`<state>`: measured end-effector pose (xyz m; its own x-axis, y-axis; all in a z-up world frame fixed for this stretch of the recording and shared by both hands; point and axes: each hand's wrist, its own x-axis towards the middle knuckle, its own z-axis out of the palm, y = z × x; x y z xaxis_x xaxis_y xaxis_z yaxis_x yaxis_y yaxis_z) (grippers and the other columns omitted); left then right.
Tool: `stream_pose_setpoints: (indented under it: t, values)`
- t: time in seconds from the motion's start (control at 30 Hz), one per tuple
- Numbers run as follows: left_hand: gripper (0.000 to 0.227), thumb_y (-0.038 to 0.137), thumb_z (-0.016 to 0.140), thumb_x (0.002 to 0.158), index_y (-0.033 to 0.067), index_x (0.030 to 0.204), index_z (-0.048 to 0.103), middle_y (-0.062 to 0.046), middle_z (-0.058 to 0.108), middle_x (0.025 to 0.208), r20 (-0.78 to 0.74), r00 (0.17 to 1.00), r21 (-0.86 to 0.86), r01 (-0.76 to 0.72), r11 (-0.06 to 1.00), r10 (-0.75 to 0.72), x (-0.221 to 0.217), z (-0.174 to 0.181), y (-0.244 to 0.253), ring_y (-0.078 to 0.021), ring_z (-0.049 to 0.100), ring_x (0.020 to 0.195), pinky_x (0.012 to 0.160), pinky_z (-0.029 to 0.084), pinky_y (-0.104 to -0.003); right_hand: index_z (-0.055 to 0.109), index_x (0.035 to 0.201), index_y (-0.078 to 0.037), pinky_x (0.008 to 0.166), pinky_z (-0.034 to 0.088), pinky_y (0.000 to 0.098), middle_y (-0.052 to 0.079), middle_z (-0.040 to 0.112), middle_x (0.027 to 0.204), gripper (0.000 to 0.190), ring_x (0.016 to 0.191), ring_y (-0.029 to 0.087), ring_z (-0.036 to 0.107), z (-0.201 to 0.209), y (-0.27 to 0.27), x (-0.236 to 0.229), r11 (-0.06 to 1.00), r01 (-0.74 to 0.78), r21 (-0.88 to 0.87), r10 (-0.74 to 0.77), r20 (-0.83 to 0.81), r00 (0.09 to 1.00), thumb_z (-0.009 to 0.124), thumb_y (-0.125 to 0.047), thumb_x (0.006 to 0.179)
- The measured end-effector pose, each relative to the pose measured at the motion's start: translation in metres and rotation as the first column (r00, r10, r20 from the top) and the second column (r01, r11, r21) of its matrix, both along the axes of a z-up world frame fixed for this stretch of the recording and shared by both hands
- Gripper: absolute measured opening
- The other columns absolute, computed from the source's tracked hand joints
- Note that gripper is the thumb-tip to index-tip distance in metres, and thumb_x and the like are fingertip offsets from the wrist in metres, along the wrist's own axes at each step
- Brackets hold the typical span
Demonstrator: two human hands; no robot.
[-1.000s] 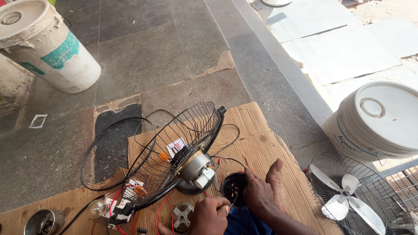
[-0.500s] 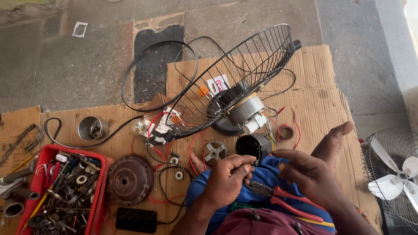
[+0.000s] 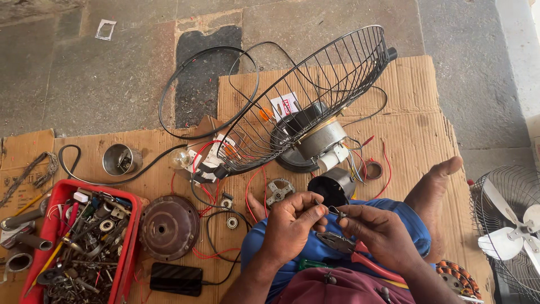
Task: The person connects wires to a fan motor and applies adhesive tape to the connections by hand.
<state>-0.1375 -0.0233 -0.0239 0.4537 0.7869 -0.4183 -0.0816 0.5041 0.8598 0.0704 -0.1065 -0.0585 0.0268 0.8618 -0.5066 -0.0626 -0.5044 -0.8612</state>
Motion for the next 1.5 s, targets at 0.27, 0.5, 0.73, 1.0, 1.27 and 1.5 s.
stream_pose_setpoints:
  t: [0.27, 0.5, 0.73, 1.0, 1.27, 1.5]
  values:
    - [0.025, 0.009, 0.067, 0.095, -0.0028, 0.117, 0.062, -0.009, 0.072, 0.092, -0.026, 0.998, -0.074, -0.063, 0.995, 0.061, 0.004, -0.001, 0.003, -0.0123, 0.070, 0.077, 0.069, 0.061, -0.028, 0.076, 0.122, -0.003, 0.072, 0.056, 0.0290, 0.007, 0.078, 0.088, 0.038, 0.080, 0.011, 0.066, 0.009, 0.005, -0.007, 0.994, 0.011, -0.104, -0.006, 0.050, 0.999, 0.073, -0.021, 0.089]
    - [0.030, 0.011, 0.072, 0.095, -0.0030, 0.121, 0.067, -0.005, 0.069, 0.096, -0.127, 0.973, 0.167, 0.215, 0.962, -0.195, 0.000, 0.014, 0.008, -0.0077, 0.065, 0.082, 0.071, 0.056, -0.025, 0.076, 0.116, -0.001, 0.079, 0.059, 0.0268, 0.005, 0.080, 0.095, 0.033, 0.088, 0.009, 0.070, 0.016, 0.009, -0.004, 0.996, -0.093, 0.004, 0.093, -0.006, 0.996, 0.071, -0.019, 0.090]
    - [0.018, 0.018, 0.069, 0.095, 0.0014, 0.100, 0.075, -0.006, 0.076, 0.089, -0.387, 0.872, 0.304, 0.427, 0.852, -0.299, -0.007, 0.019, 0.016, -0.0086, 0.071, 0.078, 0.071, 0.059, -0.025, 0.075, 0.117, -0.002, 0.077, 0.059, 0.0275, 0.004, 0.080, 0.095, 0.032, 0.087, 0.009, 0.071, 0.017, 0.008, -0.005, 0.988, -0.151, -0.013, 0.150, -0.018, 0.988, 0.072, -0.017, 0.089]
    - [0.017, 0.020, 0.063, 0.101, 0.0033, 0.103, 0.066, -0.005, 0.072, 0.098, 0.179, 0.977, -0.215, -0.075, 0.974, 0.115, 0.009, -0.016, -0.002, -0.0135, 0.071, 0.090, 0.078, 0.062, -0.032, 0.075, 0.110, 0.001, 0.074, 0.054, 0.0280, 0.005, 0.075, 0.091, 0.028, 0.084, 0.010, 0.066, 0.004, 0.010, -0.014, 0.998, 0.058, -0.032, -0.060, -0.070, 0.996, 0.073, -0.018, 0.089]
    - [0.022, 0.018, 0.069, 0.096, 0.0040, 0.112, 0.071, -0.004, 0.075, 0.097, 0.122, 0.989, -0.193, -0.057, 0.980, 0.082, 0.000, -0.008, -0.002, -0.0113, 0.072, 0.090, 0.076, 0.059, -0.028, 0.072, 0.117, 0.001, 0.073, 0.049, 0.0281, 0.004, 0.068, 0.086, 0.034, 0.079, 0.013, 0.060, 0.000, 0.008, -0.011, 0.986, 0.144, -0.080, -0.160, -0.249, 0.955, 0.066, -0.022, 0.093]
    - [0.014, 0.010, 0.072, 0.096, -0.0003, 0.106, 0.075, -0.006, 0.074, 0.089, 0.074, 0.973, -0.110, -0.211, 0.971, 0.220, 0.000, -0.026, -0.005, -0.0105, 0.069, 0.081, 0.070, 0.053, -0.025, 0.069, 0.107, 0.002, 0.072, 0.047, 0.0279, 0.004, 0.062, 0.080, 0.024, 0.075, 0.012, 0.055, -0.015, 0.007, -0.018, 0.998, 0.063, -0.014, -0.064, -0.249, 0.966, 0.059, -0.018, 0.099]
